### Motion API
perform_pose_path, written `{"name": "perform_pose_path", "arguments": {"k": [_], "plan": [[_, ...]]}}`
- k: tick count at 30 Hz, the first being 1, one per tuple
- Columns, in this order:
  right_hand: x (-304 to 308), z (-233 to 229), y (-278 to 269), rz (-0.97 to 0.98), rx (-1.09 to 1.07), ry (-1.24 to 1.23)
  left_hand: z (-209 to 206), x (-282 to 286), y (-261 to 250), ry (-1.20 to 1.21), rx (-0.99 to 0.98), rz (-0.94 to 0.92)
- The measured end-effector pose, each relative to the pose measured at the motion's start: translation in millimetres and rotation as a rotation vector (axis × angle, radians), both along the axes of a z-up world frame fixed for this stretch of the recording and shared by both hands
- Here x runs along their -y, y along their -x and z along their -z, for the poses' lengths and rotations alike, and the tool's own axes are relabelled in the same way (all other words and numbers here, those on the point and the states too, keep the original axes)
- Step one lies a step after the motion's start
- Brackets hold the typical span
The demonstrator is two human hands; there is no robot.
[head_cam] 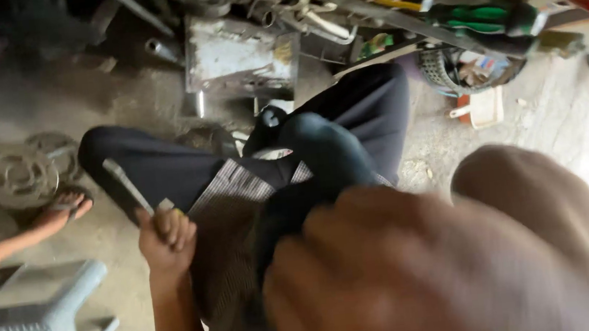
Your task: The person sits on the floor in a workshop and wipes a wrench with a cloth. They then reach up to a wall-mounted rack to select a socket, attach it to the wrench, and continue wiping the tool combination with the cloth.
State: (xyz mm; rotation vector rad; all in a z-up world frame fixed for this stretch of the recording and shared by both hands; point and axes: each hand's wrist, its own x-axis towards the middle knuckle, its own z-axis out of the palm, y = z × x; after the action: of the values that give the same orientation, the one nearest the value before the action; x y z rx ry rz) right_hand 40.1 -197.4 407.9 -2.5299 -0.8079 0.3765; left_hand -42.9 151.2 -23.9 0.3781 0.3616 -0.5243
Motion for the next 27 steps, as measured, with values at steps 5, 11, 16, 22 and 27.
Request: {"name": "perform_pose_path", "arguments": {"k": [5,11,16,22,27], "plan": [[50.4,122.9,-4.2,-0.065,0.095,-0.382,-30.9,53.5,-16.7,-0.495,0.189,0.001],[42.5,336.3,21.1,0.661,-0.407,-1.327,-59.3,114.1,-37.1,-0.961,0.378,0.164],[-13.6,377.9,22.5,0.771,-0.434,-1.346,-72.6,159.9,-51.6,-1.149,0.594,0.200],[-27.1,432.7,32.8,0.908,-0.401,-1.417,-41.7,173.5,-47.7,-1.044,0.434,0.370],[-28.1,426.6,27.8,0.939,-0.461,-1.734,-33.2,162.4,-44.8,-0.558,0.107,0.472]]}}
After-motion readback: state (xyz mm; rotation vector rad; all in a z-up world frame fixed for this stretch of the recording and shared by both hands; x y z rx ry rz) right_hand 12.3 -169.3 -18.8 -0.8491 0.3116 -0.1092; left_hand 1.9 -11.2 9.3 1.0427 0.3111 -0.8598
